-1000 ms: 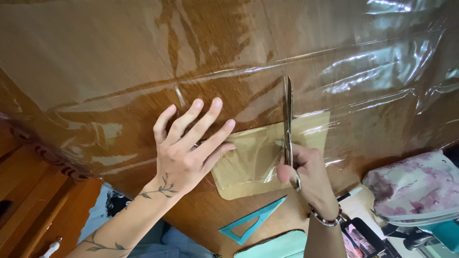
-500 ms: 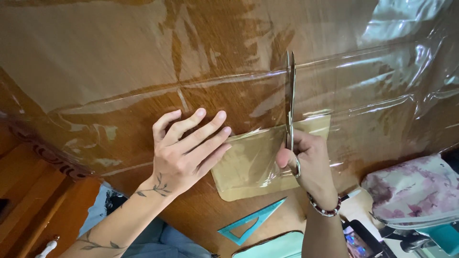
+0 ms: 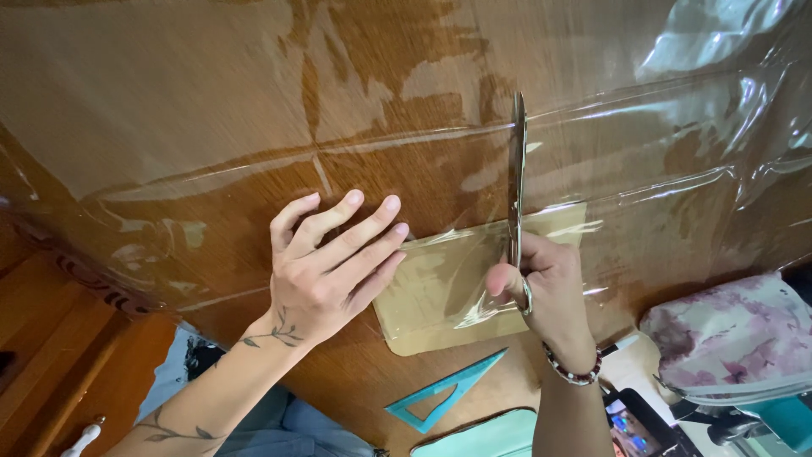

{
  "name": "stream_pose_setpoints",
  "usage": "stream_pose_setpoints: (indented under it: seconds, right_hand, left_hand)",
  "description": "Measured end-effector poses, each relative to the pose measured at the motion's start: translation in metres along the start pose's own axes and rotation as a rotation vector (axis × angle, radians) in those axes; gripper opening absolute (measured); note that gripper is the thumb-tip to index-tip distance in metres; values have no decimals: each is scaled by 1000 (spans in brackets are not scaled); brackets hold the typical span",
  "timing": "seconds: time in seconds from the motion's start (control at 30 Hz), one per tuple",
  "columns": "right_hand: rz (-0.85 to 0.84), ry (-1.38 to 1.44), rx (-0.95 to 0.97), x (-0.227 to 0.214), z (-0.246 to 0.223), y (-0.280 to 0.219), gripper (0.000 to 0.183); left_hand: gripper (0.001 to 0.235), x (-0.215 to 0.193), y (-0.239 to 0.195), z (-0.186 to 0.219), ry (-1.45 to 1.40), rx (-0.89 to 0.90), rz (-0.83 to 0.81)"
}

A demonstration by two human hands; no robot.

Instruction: The person uses a set square and a marker to draw a straight line on a sheet of clear plastic. They then use scissors to cut along the marked line and trim the edges of the plastic sheet. Finally, they place the cut plastic sheet into a clear plastic bag.

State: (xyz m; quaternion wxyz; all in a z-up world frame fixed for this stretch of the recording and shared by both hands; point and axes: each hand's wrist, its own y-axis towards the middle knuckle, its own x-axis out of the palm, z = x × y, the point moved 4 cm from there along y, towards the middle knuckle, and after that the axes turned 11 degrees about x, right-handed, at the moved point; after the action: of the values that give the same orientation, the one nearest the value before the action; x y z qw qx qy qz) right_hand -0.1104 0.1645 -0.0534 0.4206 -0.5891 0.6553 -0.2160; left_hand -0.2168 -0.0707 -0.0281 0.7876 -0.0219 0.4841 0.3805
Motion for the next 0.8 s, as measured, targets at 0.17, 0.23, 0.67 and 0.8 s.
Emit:
stream_pose_setpoints:
  seconds: [0.17, 0.23, 0.67, 0.8]
  right_hand:
    - [-23, 17, -18, -1, -9, 0, 52]
    - [-38, 32, -39, -1, -13, -1, 49]
    - [-30, -1, -17, -2, -17, -1, 49]
    - [-43, 20, 26, -3, -30, 4, 47]
  left_hand:
    - [11, 1, 0, 0, 5, -4, 7]
    - [12, 1, -1, 0, 9, -3, 3]
    - [12, 1, 0, 0, 15, 3, -6]
    - [10, 2, 0, -1, 17, 0, 13]
